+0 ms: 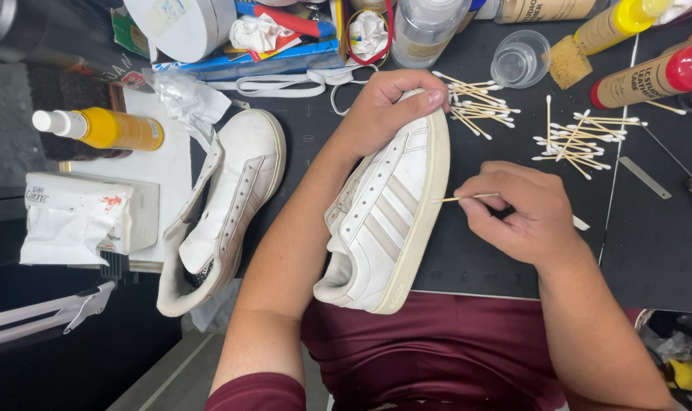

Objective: The person cleans the sole and side panels of a white sneaker using cotton swabs. They repeatedly dip the swabs into a small container of liquid and scrub the textured outsole and the upper edges of the shoe.

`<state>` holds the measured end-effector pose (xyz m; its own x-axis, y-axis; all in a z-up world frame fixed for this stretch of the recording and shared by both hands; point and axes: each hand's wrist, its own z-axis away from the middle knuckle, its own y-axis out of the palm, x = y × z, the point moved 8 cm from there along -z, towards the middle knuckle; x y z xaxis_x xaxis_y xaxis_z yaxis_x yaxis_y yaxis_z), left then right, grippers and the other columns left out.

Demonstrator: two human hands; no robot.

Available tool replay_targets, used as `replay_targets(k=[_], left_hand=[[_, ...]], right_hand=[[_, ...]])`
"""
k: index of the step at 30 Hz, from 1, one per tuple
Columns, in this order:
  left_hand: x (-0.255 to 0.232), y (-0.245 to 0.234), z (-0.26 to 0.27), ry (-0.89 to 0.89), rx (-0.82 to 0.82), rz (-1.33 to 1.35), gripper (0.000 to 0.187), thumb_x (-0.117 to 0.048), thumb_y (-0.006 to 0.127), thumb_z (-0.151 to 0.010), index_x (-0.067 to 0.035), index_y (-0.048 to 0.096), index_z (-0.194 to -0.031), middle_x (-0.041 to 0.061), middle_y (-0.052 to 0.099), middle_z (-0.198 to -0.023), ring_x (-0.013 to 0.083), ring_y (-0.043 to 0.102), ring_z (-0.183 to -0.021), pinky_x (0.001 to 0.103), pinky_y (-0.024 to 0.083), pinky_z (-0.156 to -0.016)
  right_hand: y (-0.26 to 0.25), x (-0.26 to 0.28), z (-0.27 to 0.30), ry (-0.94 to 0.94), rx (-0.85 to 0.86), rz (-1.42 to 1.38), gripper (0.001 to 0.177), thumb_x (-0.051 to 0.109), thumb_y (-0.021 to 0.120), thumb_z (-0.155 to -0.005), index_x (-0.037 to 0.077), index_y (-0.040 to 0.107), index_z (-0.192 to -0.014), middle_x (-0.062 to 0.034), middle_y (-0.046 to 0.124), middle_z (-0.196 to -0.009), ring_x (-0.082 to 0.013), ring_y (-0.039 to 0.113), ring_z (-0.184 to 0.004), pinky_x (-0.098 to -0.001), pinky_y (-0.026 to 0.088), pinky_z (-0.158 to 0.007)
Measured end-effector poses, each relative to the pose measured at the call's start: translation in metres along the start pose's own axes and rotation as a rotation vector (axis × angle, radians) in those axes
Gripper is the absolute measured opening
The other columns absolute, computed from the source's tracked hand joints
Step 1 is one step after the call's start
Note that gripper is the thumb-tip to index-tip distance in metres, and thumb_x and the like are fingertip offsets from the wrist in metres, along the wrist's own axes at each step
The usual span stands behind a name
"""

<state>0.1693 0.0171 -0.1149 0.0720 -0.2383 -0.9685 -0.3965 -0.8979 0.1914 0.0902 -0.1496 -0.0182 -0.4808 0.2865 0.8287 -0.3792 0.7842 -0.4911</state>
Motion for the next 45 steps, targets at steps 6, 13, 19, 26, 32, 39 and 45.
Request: replay_targets(k=[6,13,19,26,32,39,45], left_hand=[[0.004,-0.001,0.000,-0.038,-0.006,0.044,0.025,-0.026,0.066,-0.104,-0.001,0.073,-0.105,0.001,0.073,-0.099,0.0068,0.064,-0.094,0.027,0.053,-0.087],[0.003,0.000,-0.001,-0.019,0.002,0.029,0.026,-0.026,0.066,-0.105,-0.001,0.073,-0.105,0.001,0.072,-0.099,0.0069,0.063,-0.094,0.027,0.053,-0.088],[0.000,0.000,-0.001,0.001,0.016,-0.009,0.027,-0.027,0.065,-0.106,-0.002,0.073,-0.104,0.001,0.073,-0.100,0.0075,0.064,-0.096,0.027,0.053,-0.090],[0.002,0.000,-0.001,-0.006,0.015,0.003,0.026,-0.027,0.065,-0.106,-0.002,0.073,-0.104,0.002,0.073,-0.100,0.0078,0.064,-0.096,0.027,0.053,-0.091],[0.004,0.001,-0.001,-0.005,0.012,0.027,0.026,-0.026,0.065,-0.106,-0.001,0.073,-0.105,0.002,0.073,-0.101,0.0082,0.065,-0.098,0.028,0.053,-0.092],[0.003,0.000,-0.002,-0.002,0.016,0.021,0.026,-0.026,0.066,-0.105,-0.001,0.073,-0.105,0.002,0.073,-0.101,0.0079,0.064,-0.098,0.027,0.053,-0.092],[0.003,-0.001,0.000,-0.016,0.023,0.012,0.026,-0.026,0.066,-0.105,-0.001,0.072,-0.105,0.001,0.073,-0.100,0.0073,0.064,-0.096,0.027,0.053,-0.091]], right_hand=[[0.003,-0.009,0.001,0.092,-0.050,-0.009,0.015,-0.004,0.071,-0.095,0.001,0.068,-0.109,0.0002,0.049,-0.071,-0.0048,0.042,-0.054,-0.0228,0.033,-0.051],[0.003,-0.001,-0.002,0.057,-0.082,0.014,0.012,-0.003,0.074,-0.093,0.001,0.069,-0.103,-0.0019,0.060,-0.080,-0.0044,0.050,-0.060,-0.0213,0.037,-0.054],[0.004,0.007,-0.003,-0.010,-0.047,0.026,0.014,-0.004,0.076,-0.087,0.001,0.070,-0.099,-0.0018,0.057,-0.074,-0.0048,0.047,-0.057,-0.0220,0.034,-0.051],[0.003,0.006,-0.005,-0.005,-0.050,0.021,0.014,-0.005,0.077,-0.084,0.000,0.070,-0.096,-0.0016,0.057,-0.070,-0.0052,0.045,-0.053,-0.0239,0.032,-0.050],[0.003,-0.002,-0.003,0.020,-0.100,0.011,0.011,-0.006,0.076,-0.090,0.000,0.069,-0.097,-0.0001,0.052,-0.066,-0.0051,0.044,-0.055,-0.0208,0.033,-0.049],[0.003,-0.009,-0.001,0.111,-0.109,-0.009,0.009,-0.004,0.076,-0.090,-0.001,0.069,-0.095,0.0003,0.059,-0.068,-0.0039,0.044,-0.052,-0.0223,0.033,-0.051],[0.007,0.003,-0.001,0.034,-0.014,-0.041,0.010,-0.002,0.076,-0.084,0.001,0.071,-0.092,-0.0015,0.066,-0.075,-0.0030,0.051,-0.055,-0.0210,0.037,-0.050]])
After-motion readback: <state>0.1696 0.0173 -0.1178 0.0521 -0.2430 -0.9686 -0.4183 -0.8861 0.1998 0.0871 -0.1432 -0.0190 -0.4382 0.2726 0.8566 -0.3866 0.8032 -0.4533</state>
